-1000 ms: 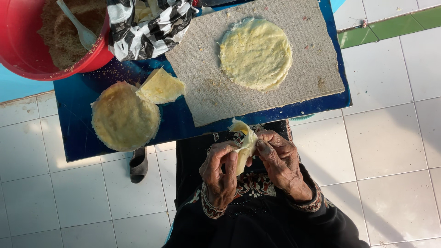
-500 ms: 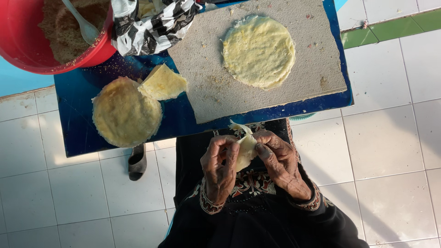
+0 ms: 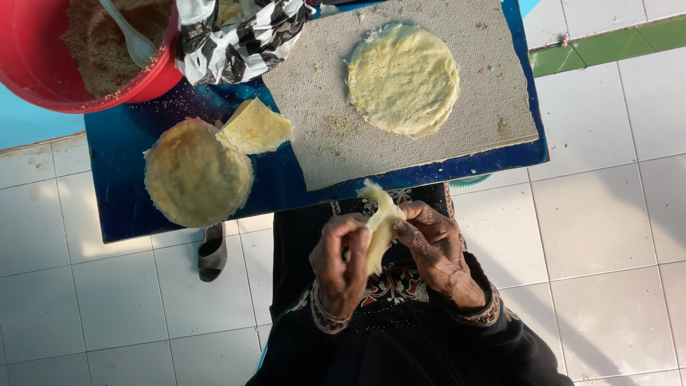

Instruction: The person sits at a blue table and stretches thin dough sheets by hand, pulling and thinning each piece between the fingers before placing it on a board. The stretched sheets are stacked into a growing pile on the board, with a red bowl of mixture, a knife, and a patterned cloth nearby.

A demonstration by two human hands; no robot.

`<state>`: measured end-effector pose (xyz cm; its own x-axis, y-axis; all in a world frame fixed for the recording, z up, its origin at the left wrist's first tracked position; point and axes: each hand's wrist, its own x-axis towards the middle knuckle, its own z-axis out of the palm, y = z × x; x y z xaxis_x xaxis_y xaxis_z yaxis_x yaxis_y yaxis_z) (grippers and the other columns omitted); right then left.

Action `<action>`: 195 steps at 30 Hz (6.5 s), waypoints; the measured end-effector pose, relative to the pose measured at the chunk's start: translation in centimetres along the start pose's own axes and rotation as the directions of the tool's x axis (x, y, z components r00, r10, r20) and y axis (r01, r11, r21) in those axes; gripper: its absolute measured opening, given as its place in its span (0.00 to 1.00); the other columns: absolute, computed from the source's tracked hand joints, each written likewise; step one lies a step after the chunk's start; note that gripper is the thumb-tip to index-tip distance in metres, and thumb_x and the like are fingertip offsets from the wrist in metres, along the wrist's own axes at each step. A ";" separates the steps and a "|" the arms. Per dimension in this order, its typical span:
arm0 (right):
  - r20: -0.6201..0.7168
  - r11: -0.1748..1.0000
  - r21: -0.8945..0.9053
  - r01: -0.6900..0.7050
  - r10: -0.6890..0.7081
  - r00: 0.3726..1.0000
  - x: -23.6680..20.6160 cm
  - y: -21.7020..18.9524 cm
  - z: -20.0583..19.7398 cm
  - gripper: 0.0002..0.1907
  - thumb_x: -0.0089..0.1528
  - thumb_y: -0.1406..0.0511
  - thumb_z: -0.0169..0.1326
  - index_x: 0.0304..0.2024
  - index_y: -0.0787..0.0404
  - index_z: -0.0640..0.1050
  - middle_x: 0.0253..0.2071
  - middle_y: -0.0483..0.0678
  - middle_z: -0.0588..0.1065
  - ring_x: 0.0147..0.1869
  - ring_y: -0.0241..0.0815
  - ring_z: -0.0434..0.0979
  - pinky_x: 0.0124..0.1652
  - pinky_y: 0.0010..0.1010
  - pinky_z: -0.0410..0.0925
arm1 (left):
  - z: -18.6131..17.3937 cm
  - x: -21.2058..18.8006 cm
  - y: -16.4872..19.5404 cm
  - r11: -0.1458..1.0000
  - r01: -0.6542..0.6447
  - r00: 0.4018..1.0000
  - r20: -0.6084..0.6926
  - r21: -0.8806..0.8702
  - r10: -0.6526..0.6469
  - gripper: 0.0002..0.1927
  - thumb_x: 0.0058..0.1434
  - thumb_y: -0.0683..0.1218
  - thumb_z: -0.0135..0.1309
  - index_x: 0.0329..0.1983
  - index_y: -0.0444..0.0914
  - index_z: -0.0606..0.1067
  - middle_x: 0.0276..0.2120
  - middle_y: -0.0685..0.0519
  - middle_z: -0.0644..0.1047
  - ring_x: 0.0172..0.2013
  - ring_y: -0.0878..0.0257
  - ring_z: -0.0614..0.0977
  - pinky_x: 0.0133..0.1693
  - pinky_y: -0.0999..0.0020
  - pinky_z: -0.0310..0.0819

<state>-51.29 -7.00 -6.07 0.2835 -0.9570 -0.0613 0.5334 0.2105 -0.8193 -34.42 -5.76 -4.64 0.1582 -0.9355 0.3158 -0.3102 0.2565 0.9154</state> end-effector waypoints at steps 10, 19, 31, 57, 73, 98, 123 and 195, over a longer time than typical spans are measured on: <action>-0.029 0.986 -0.169 0.009 -0.014 0.999 -0.5 0.1 -0.8 0.09 0.71 0.66 0.51 0.50 0.66 0.74 0.46 0.50 0.78 0.50 0.36 0.78 0.51 0.30 0.74 | -0.6 0.0 0.3 0.956 0.231 0.968 0.141 -0.181 -0.207 0.13 0.72 0.46 0.55 0.51 0.32 0.72 0.37 0.50 0.79 0.37 0.68 0.82 0.38 0.72 0.83; -0.054 0.987 0.123 -0.106 0.113 0.992 0.2 0.2 -0.9 0.19 0.62 0.66 0.60 0.55 0.62 0.74 0.48 0.50 0.77 0.52 0.38 0.78 0.54 0.34 0.74 | 0.0 -1.3 -0.1 0.990 -0.111 0.990 0.098 0.088 0.102 0.07 0.76 0.43 0.49 0.52 0.34 0.69 0.46 0.45 0.79 0.43 0.64 0.84 0.42 0.74 0.83; -0.010 0.995 -0.102 0.002 -0.003 1.000 -0.8 0.5 -1.0 0.08 0.69 0.69 0.55 0.50 0.64 0.73 0.48 0.51 0.80 0.52 0.37 0.79 0.52 0.32 0.75 | -0.7 -1.8 -1.2 0.846 0.300 0.954 0.164 -0.441 -0.252 0.20 0.67 0.45 0.56 0.58 0.33 0.66 0.52 0.47 0.75 0.52 0.65 0.79 0.53 0.71 0.78; -0.373 0.960 0.189 0.207 -0.125 0.919 -1.7 -6.8 -6.1 0.12 0.69 0.75 0.54 0.56 0.72 0.74 0.51 0.56 0.78 0.54 0.44 0.80 0.56 0.36 0.75 | -5.5 4.4 3.5 0.933 -0.257 0.962 0.156 0.253 0.223 0.17 0.78 0.44 0.45 0.64 0.31 0.68 0.55 0.46 0.73 0.54 0.57 0.81 0.57 0.67 0.80; 0.079 0.812 -0.579 0.075 -0.035 0.996 -2.1 -11.6 -7.2 0.13 0.67 0.73 0.53 0.54 0.66 0.79 0.47 0.53 0.82 0.51 0.43 0.83 0.52 0.35 0.76 | -3.8 13.6 1.6 0.852 -0.288 0.957 0.096 0.437 0.274 0.23 0.72 0.45 0.58 0.66 0.32 0.68 0.58 0.39 0.72 0.59 0.53 0.76 0.59 0.57 0.76; -0.132 0.769 -0.638 -0.024 -0.079 0.988 -2.3 -11.2 -3.2 0.07 0.65 0.71 0.57 0.44 0.67 0.83 0.37 0.47 0.81 0.39 0.34 0.78 0.40 0.27 0.72 | 0.3 3.7 3.8 0.928 0.215 0.890 0.452 -0.303 -0.059 0.14 0.66 0.38 0.59 0.53 0.27 0.76 0.44 0.44 0.83 0.44 0.63 0.85 0.45 0.71 0.84; 0.042 0.905 -0.407 0.125 -0.118 0.992 -2.3 -6.4 -4.4 0.10 0.67 0.74 0.56 0.51 0.68 0.80 0.47 0.52 0.80 0.48 0.37 0.79 0.46 0.29 0.73 | 1.5 3.0 5.3 0.974 -0.222 0.966 0.148 0.040 0.214 0.19 0.63 0.38 0.64 0.54 0.37 0.71 0.50 0.48 0.76 0.43 0.60 0.80 0.38 0.71 0.78; -0.101 0.983 -0.130 0.129 -0.143 0.985 -4.1 -4.4 -3.2 0.09 0.70 0.69 0.54 0.51 0.67 0.79 0.48 0.49 0.76 0.52 0.37 0.75 0.55 0.31 0.71 | -1.3 -1.7 -0.9 0.510 0.493 0.870 0.400 -0.705 -0.289 0.18 0.76 0.42 0.45 0.66 0.32 0.70 0.60 0.43 0.75 0.63 0.56 0.76 0.67 0.58 0.71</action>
<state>-57.35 -4.61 -4.05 0.1222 -0.9925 -0.0010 0.4570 0.0571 -0.8876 -33.21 -4.11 -5.70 -0.1480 -0.9849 -0.0894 0.5804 -0.1597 0.7985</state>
